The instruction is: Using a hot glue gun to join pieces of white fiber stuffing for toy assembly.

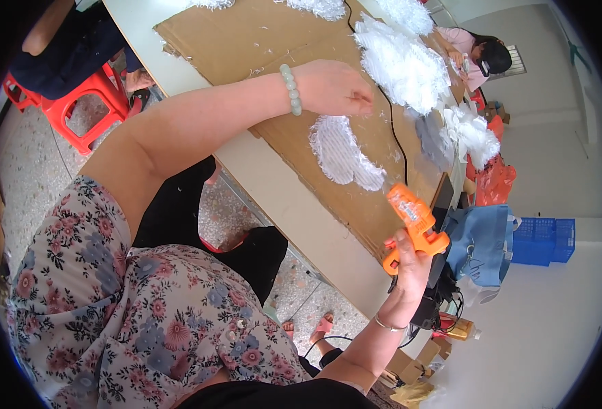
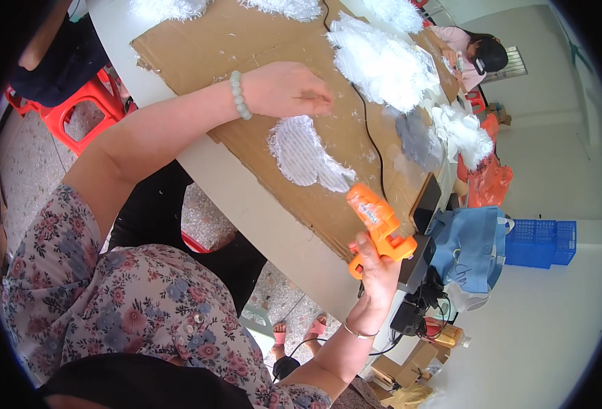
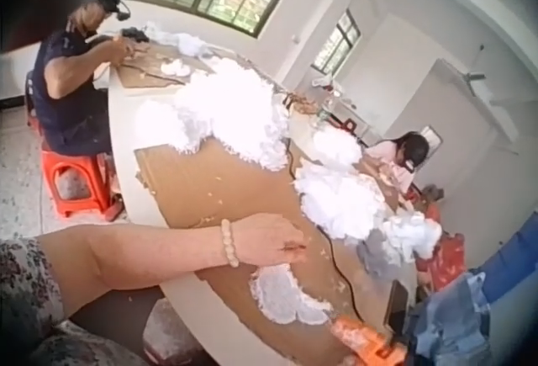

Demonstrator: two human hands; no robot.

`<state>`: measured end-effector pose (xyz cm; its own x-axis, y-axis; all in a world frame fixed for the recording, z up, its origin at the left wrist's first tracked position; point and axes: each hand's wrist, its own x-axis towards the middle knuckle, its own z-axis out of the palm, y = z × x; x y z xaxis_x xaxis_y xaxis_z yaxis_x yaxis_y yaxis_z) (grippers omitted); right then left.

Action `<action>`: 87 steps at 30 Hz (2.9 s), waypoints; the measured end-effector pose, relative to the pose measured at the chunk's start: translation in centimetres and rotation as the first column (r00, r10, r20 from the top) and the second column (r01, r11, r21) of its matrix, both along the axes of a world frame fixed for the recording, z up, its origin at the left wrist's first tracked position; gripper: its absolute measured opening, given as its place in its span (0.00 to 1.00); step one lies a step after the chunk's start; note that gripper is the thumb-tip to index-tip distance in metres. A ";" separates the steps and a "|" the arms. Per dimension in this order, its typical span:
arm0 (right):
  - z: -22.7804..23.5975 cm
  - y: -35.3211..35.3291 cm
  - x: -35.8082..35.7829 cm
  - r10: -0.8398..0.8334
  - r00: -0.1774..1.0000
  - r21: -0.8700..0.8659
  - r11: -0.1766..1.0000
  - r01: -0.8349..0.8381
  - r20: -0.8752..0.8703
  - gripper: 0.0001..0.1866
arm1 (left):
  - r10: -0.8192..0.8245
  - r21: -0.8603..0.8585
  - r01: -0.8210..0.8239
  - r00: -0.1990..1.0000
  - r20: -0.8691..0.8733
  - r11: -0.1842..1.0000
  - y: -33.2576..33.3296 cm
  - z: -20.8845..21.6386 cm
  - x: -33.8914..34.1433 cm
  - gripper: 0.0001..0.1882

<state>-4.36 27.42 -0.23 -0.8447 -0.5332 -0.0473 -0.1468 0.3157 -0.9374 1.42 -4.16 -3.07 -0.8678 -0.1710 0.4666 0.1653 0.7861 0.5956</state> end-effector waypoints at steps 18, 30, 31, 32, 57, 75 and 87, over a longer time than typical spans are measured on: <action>-3.8 -11.3 -5.6 0.108 0.987 -0.437 0.898 -0.045 0.119 0.12 | -0.214 -0.715 -0.035 0.943 -0.255 0.698 6.2 -2.0 3.9 0.04; -4.7 -12.0 -5.3 0.172 0.982 -0.426 0.897 -0.123 0.080 0.11 | 0.091 -0.355 -0.132 0.988 -0.128 0.926 3.6 -3.5 1.8 0.03; -4.7 -12.0 -5.3 0.173 0.981 -0.414 0.902 -0.122 0.088 0.11 | 0.116 -0.337 -0.158 0.983 -0.143 0.928 3.5 -3.4 1.8 0.03; -4.7 -12.0 -5.4 0.174 0.980 -0.404 0.907 -0.121 0.096 0.11 | 0.115 -0.344 -0.157 0.983 -0.141 0.926 3.6 -3.2 1.9 0.03; -5.2 -11.7 -5.7 0.199 0.977 -0.378 0.913 -0.154 0.082 0.12 | -0.007 -0.423 -0.060 0.988 -0.155 0.904 1.7 -3.5 4.5 0.11; -4.7 -11.9 -5.3 0.192 0.977 -0.373 0.917 -0.144 0.095 0.12 | 0.081 -0.266 -0.168 0.948 -0.309 0.949 1.3 -3.1 1.2 0.07; -4.7 -11.9 -5.3 0.196 0.974 -0.381 0.914 -0.140 0.111 0.13 | -0.054 -0.297 0.028 0.995 -0.081 0.954 0.7 -3.2 -0.9 0.11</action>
<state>-9.65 15.55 -4.91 -0.7399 -0.6694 0.0666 -0.0226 -0.0742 -0.9970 0.54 -3.45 -6.24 -0.8247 0.0207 0.5652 0.2420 0.9162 0.3195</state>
